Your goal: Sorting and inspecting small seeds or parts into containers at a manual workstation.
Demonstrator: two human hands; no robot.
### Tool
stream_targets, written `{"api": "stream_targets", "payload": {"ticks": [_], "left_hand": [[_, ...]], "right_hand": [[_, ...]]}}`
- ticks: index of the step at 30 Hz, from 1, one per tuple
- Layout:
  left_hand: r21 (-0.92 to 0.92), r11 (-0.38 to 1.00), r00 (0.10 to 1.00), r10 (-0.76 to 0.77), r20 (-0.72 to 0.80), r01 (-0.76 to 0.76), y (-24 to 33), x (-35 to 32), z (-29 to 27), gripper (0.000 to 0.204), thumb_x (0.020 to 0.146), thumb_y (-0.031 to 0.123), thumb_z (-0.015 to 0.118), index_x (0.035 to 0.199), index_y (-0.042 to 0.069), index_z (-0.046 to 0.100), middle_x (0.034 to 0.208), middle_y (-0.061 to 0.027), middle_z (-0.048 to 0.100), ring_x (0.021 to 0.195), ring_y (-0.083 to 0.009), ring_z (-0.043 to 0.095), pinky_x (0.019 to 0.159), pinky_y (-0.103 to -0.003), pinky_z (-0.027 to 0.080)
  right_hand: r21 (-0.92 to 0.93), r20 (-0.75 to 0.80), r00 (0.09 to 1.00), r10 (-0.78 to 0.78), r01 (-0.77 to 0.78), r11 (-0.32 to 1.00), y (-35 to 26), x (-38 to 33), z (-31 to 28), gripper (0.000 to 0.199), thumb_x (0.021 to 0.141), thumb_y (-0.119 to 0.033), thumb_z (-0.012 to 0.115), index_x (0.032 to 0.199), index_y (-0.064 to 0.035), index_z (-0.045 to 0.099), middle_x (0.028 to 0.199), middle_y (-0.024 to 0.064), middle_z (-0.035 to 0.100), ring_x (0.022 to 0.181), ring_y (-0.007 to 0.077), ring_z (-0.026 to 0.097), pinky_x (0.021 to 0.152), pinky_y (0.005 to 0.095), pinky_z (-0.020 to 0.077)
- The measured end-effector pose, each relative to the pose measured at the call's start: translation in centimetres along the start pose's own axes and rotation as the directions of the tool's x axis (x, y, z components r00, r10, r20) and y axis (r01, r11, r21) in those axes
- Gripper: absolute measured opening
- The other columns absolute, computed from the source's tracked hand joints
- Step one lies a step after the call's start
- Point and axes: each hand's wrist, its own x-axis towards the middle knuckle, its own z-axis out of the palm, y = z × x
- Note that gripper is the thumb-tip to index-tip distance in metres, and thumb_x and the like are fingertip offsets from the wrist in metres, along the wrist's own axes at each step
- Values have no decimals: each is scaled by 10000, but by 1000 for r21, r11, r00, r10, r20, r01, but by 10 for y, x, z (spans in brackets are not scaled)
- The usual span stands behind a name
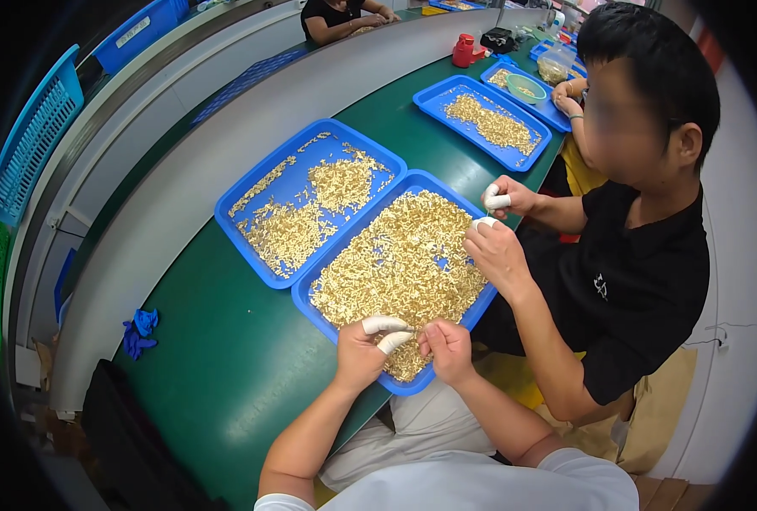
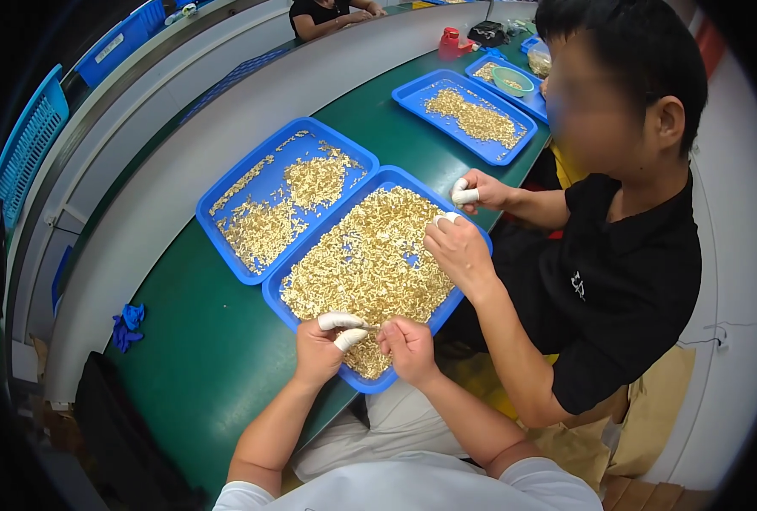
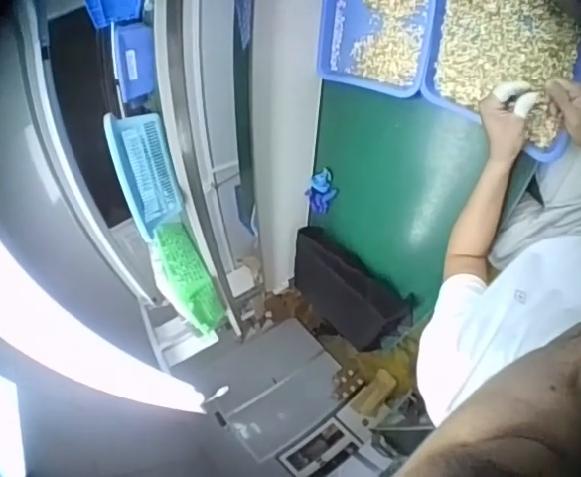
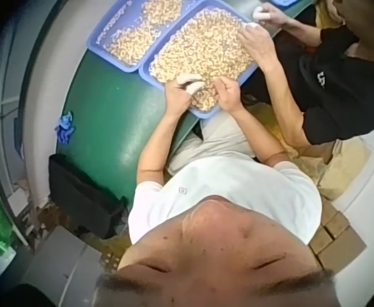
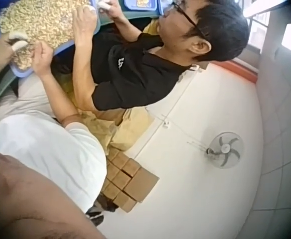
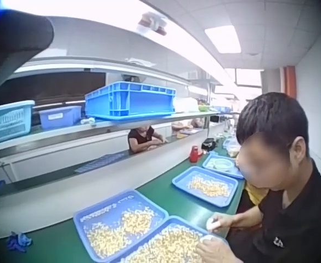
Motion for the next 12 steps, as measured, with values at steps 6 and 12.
{"api": "stream_targets", "payload": {"ticks": [6,12], "left_hand": [[-66,998,1000,-7,-29,5,-2,1,-5,121,849,-31,731,968,-35,707,921,-100,736,840,-132,690,757,-259,551],[156,987,998,42,39,-47,-5,1,-11,126,848,-17,740,972,-4,721,913,-75,739,833,-132,687,757,-266,551]], "right_hand": [[-35,-4,1000,-12,12,999,2,0,0,324,1027,-147,507,761,13,598,599,26,574,538,65,518,510,237,409],[-33,-1,1000,-3,3,999,3,0,-1,305,1021,-141,522,772,12,611,606,27,584,539,70,526,514,239,418]]}}
